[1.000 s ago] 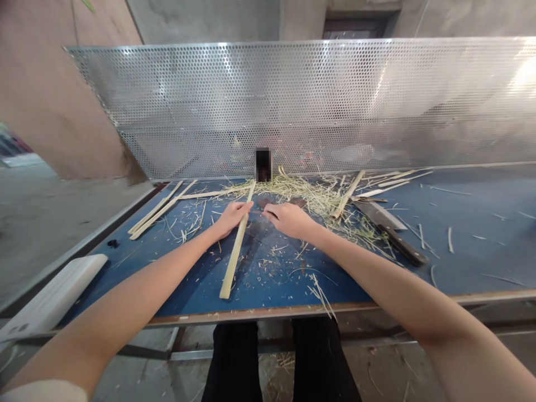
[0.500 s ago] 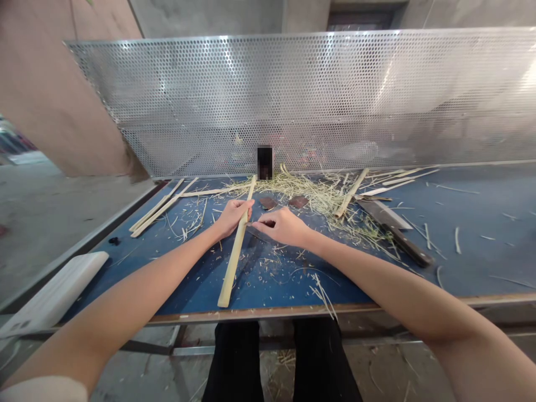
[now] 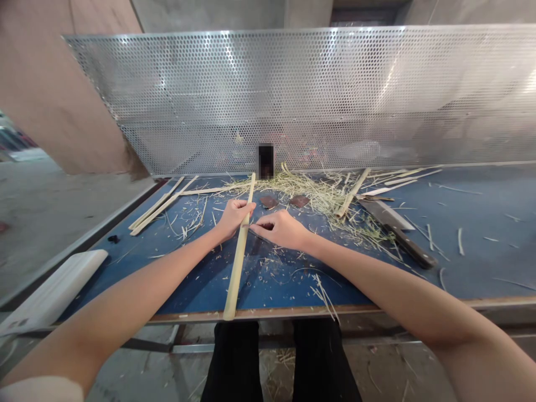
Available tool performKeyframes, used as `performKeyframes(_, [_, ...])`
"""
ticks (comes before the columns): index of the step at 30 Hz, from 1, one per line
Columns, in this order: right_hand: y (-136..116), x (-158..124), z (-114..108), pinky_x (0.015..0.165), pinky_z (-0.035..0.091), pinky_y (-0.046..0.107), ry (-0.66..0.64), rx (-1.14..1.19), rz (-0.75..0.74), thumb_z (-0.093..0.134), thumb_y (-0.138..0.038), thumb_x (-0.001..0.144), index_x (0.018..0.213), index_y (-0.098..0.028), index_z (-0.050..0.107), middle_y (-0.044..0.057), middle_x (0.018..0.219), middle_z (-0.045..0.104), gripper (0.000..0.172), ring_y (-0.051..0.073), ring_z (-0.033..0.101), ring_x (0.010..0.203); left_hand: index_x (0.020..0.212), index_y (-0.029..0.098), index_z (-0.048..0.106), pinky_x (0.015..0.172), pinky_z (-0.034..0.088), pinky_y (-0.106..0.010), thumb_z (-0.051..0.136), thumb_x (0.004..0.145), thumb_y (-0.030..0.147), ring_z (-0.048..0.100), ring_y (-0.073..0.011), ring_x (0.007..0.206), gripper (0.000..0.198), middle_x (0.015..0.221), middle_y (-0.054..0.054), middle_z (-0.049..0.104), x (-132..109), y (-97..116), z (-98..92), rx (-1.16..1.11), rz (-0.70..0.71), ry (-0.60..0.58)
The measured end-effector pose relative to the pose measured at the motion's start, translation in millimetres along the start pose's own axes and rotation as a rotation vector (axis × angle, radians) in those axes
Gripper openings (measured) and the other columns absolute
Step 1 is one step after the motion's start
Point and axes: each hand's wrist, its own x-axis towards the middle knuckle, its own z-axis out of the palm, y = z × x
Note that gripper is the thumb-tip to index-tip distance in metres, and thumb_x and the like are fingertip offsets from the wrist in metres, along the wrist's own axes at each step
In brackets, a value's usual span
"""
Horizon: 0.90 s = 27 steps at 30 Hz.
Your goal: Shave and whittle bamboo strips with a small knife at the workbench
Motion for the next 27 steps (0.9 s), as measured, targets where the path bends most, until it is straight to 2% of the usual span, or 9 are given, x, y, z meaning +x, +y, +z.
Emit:
performKeyframes(8, [-4.8,0.5,-1.8,0.056,0.022,0.033,-0.049,0.048,0.020,0.054,-0.043,0.103,0.061,-0.021,0.041,-0.004,0.060,0.032,0.049,0.012,0.026,0.059,0.048,0.019,0.044,0.052,0.020,-0.027,0.063,0.080,0.043,0.030,-0.0095,0.052,0.044,0.050,0.003,0.035,2.1,-6.2,-1.9,0.044,-0.004,-0.017])
performKeyframes(14, [-1.1,1.0,0.3,0.056,0.024,0.032,-0.053,0.049,0.009,0.056,-0.045,0.102,0.060,-0.020,0.046,-0.003,0.060,0.036,0.049,0.012,0.029,0.059,0.048,0.019,0.045,0.051,0.020,-0.026,0.064,0.079,0.046,0.031,-0.0095,0.051,0.045,0.048,0.003,0.036,1.6,-7.5,-1.4,0.055,-0.020,-0.020])
performKeyframes(21, [-3.4,-0.9,3.5,0.054,0.027,0.031,-0.070,0.035,0.013,0.055,-0.044,0.102,0.066,-0.019,0.060,-0.002,0.061,0.044,0.044,0.011,0.033,0.058,0.051,0.018,0.050,0.050,0.024,-0.025,0.065,0.080,0.049,0.034,-0.0090,0.050,0.045,0.050,0.003,0.043,1.0,-5.9,-0.3,0.011,-0.052,-0.062])
performKeyframes(27, [-1.7,1.0,3.2,0.056,0.024,0.032,0.008,0.013,0.027,0.054,-0.043,0.102,0.060,-0.020,0.043,-0.004,0.061,0.033,0.049,0.012,0.027,0.060,0.052,0.018,0.052,0.052,0.025,-0.025,0.064,0.081,0.046,0.035,-0.0091,0.051,0.042,0.050,0.003,0.042,2.0,-7.7,0.5,-0.009,-0.034,-0.041])
